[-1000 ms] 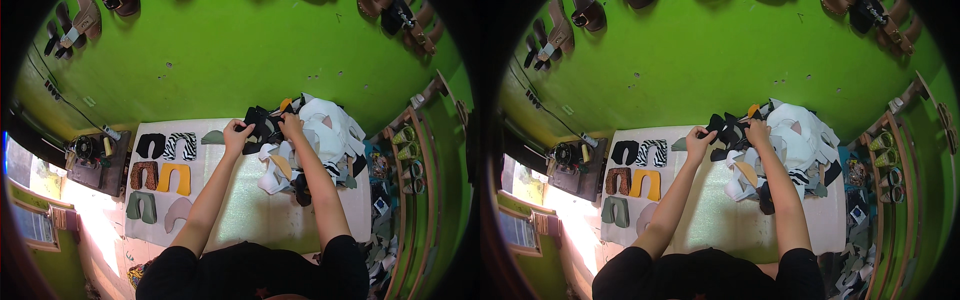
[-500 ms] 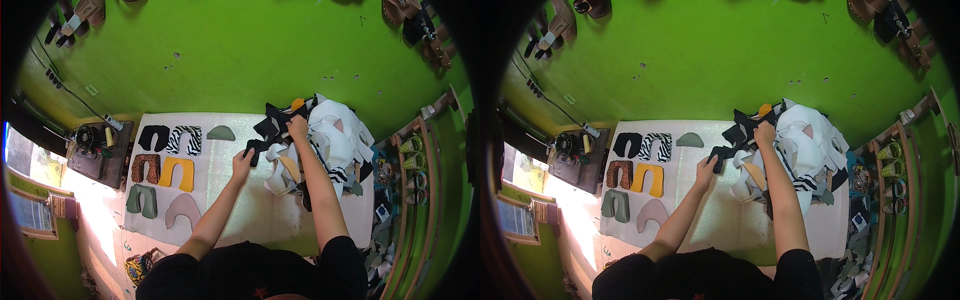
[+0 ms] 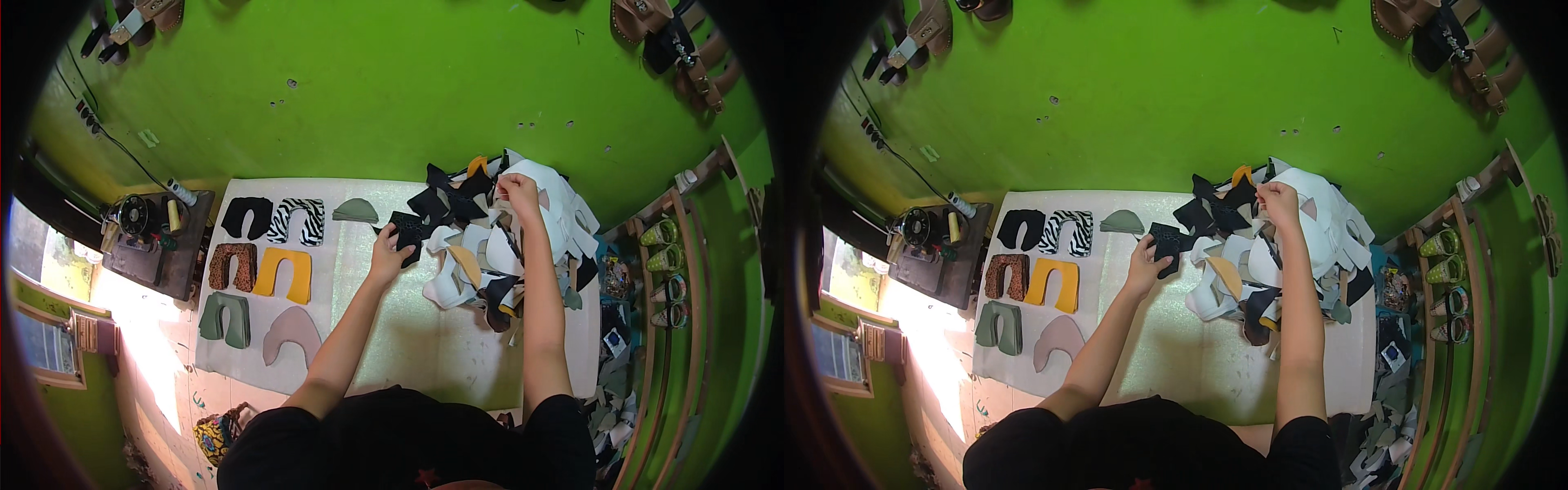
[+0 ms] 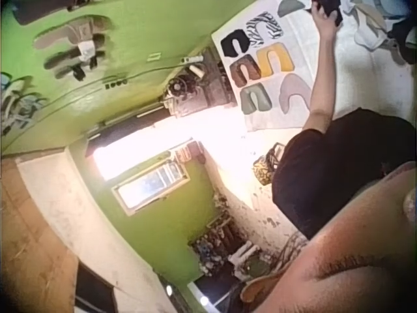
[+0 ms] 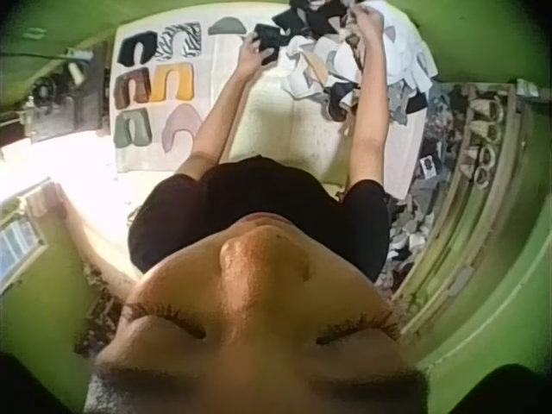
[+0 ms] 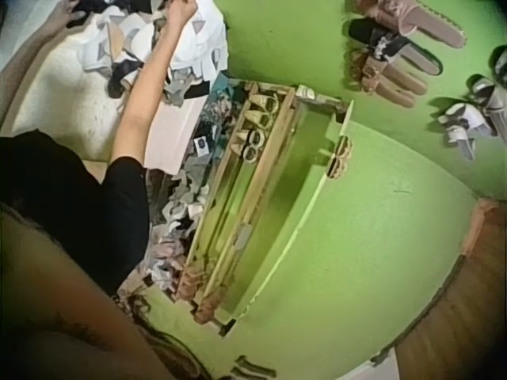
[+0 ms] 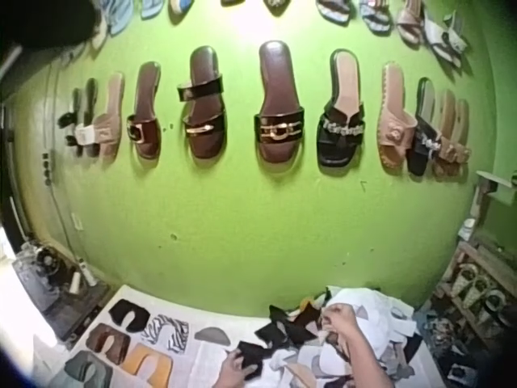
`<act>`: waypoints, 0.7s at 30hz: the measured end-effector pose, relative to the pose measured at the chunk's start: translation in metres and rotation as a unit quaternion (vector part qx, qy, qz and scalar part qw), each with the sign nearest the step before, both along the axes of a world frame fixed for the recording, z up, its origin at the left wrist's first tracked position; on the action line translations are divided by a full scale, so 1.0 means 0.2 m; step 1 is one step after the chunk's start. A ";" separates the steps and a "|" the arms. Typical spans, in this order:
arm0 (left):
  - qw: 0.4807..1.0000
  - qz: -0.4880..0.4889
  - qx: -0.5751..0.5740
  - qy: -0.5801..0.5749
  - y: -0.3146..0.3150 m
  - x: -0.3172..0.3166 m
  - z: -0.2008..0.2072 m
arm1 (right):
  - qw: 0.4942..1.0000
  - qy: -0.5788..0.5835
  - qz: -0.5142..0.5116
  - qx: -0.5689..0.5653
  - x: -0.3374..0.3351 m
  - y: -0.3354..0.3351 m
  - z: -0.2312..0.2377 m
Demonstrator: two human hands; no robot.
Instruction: Sort various fabric and leather shoe upper components by color and pattern on a workbench.
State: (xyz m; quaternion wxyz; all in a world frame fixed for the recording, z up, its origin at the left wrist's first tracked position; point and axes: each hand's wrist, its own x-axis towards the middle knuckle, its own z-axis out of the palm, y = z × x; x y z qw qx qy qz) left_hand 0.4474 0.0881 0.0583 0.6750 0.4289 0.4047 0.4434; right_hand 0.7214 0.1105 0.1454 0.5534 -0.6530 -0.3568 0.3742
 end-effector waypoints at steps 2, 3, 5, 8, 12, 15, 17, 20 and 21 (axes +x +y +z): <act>1.000 -0.004 -0.010 0.002 -0.04 0.01 0.04 | 0.997 -0.077 -0.013 0.029 0.01 -0.01 -0.02; 1.000 -0.009 -0.019 0.005 -0.06 0.01 0.06 | 0.996 -0.078 -0.014 0.032 0.02 0.00 -0.06; 1.000 -0.024 -0.008 0.002 -0.08 0.01 0.06 | 0.976 -0.218 0.002 0.020 0.05 0.03 -0.15; 1.000 -0.027 -0.006 0.005 -0.10 -0.01 0.07 | 0.934 -0.346 0.058 -0.068 -0.07 0.05 -0.21; 0.998 -0.030 -0.018 -0.046 -0.10 -0.01 0.07 | 0.890 -0.416 0.077 -0.171 -0.18 0.08 -0.31; 0.997 -0.002 -0.054 -0.056 -0.08 -0.02 0.07 | 0.874 -0.446 0.030 -0.192 -0.24 0.08 -0.33; 0.997 0.006 -0.063 -0.050 -0.06 -0.01 0.05 | 0.905 -0.378 0.040 -0.189 -0.17 0.11 -0.33; 0.997 0.000 -0.068 -0.031 -0.05 0.01 0.05 | 0.951 -0.294 0.029 -0.087 -0.04 0.13 -0.35; 0.998 0.017 -0.059 -0.035 -0.05 -0.02 0.03 | 0.986 -0.159 0.024 -0.042 -0.10 0.12 -0.29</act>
